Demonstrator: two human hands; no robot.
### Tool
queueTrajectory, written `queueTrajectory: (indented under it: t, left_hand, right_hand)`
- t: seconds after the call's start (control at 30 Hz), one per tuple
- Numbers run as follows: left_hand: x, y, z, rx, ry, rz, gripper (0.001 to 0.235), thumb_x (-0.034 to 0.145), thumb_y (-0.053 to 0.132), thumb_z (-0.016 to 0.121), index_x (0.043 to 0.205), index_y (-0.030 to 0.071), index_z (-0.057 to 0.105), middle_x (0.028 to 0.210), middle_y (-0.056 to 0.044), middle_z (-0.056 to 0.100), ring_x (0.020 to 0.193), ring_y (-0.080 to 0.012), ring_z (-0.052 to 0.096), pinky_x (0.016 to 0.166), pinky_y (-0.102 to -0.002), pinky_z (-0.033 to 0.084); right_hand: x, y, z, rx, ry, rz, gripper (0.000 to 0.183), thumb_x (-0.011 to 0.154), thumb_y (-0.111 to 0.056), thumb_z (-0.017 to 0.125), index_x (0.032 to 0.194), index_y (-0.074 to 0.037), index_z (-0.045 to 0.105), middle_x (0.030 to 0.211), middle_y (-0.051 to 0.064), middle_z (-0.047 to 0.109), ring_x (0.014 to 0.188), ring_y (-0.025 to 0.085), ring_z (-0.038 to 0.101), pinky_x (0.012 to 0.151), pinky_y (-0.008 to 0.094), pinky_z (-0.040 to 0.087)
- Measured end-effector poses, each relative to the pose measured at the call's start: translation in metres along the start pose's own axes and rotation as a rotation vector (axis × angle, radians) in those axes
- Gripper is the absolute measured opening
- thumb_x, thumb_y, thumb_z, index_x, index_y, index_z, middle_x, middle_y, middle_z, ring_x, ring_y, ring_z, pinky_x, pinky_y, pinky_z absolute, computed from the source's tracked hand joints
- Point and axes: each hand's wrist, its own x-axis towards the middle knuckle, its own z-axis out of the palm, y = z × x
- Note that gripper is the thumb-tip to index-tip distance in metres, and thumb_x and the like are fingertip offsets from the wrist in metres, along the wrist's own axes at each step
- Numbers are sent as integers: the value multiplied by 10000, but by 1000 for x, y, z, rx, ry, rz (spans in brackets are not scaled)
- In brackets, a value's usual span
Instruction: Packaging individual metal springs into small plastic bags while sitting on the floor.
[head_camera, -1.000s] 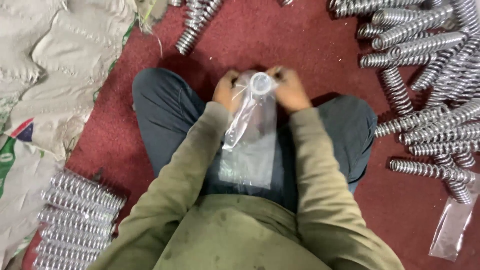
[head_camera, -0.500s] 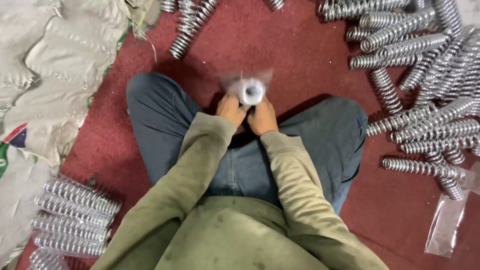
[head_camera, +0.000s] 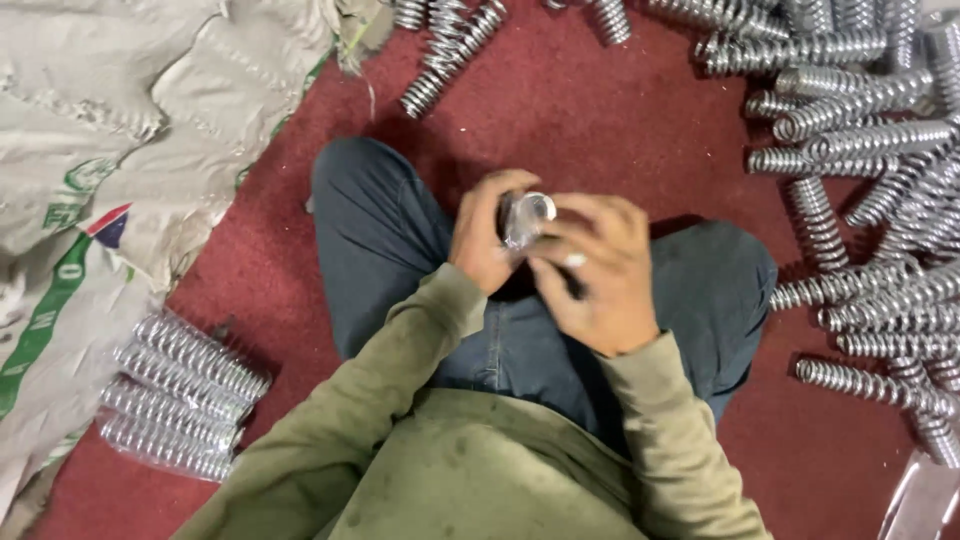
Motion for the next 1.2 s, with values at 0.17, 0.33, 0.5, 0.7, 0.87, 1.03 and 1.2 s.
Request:
queueTrajectory:
  t: [0.17, 0.33, 0.5, 0.7, 0.87, 1.03, 1.2]
  left_hand:
    - [-19, -20, 41, 193, -38, 323, 386, 875, 323, 736, 1240, 256, 632, 1178, 3, 655, 1082, -266, 635, 972, -430, 489]
    - [-37, 15, 32, 407, -75, 479, 340, 994, 421, 563, 1237, 185, 595, 1268, -76, 585, 1191, -317, 588, 1002, -510, 465]
    - [-41, 23, 35, 358, -101, 290, 137, 1027, 184, 615, 1162, 207, 627, 1254, -9, 600, 1129, -286, 600, 998, -451, 409]
    - [-51, 33, 20, 362, -204, 239, 432, 836, 226, 714, 1243, 209, 571, 1306, -17, 591, 1183, -264, 583, 1018, -427, 387]
    - [-84, -13, 33, -371, 105, 5, 720, 854, 240, 783, 1442, 135, 380, 1417, -130, 493, 1319, -310, 540, 1132, -458, 440]
    - [-96, 12, -56, -834, 264, -670, 961, 883, 364, 826, 1546, 67, 196, 1561, -318, 343, 1368, -506, 481, 1072, -720, 367]
    - [-104, -36, -152, -193, 481, -262, 1155, 776, 105, 957, 1553, 102, 102, 1541, -286, 292, 1441, -436, 385, 1218, -632, 320]
  right_hand:
    - [-11, 27, 5, 49, -34, 522, 372, 720, -73, 814, 1039, -136, 633, 1115, 92, 619, 1074, 402, 633, 955, 560, 489]
    - [-9, 21, -6, -43, -586, 841, 546, 711, -221, 781, 1243, -231, 661, 1160, 98, 732, 1115, 412, 676, 966, 601, 527]
    - [-9, -11, -12, 484, -296, 896, 510, 849, -77, 742, 1329, -72, 570, 1262, 119, 650, 1111, 196, 648, 963, 323, 559]
    - [-10, 9, -2, 74, -484, 880, 542, 762, -182, 716, 1299, -211, 654, 1110, 50, 770, 958, 199, 733, 843, 341, 496]
    - [-36, 9, 39, 22, -412, 906, 408, 859, -177, 698, 1240, -323, 722, 1106, 88, 755, 1085, 390, 675, 926, 563, 520]
    - [-10, -91, 34, 319, -43, 560, 356, 905, 167, 539, 1156, -25, 703, 1238, 286, 705, 1170, 500, 654, 986, 575, 506]
    - [-13, -117, 31, 658, -171, 339, 557, 888, 145, 642, 1421, 7, 553, 1585, 269, 419, 1281, 406, 619, 1037, 474, 562]
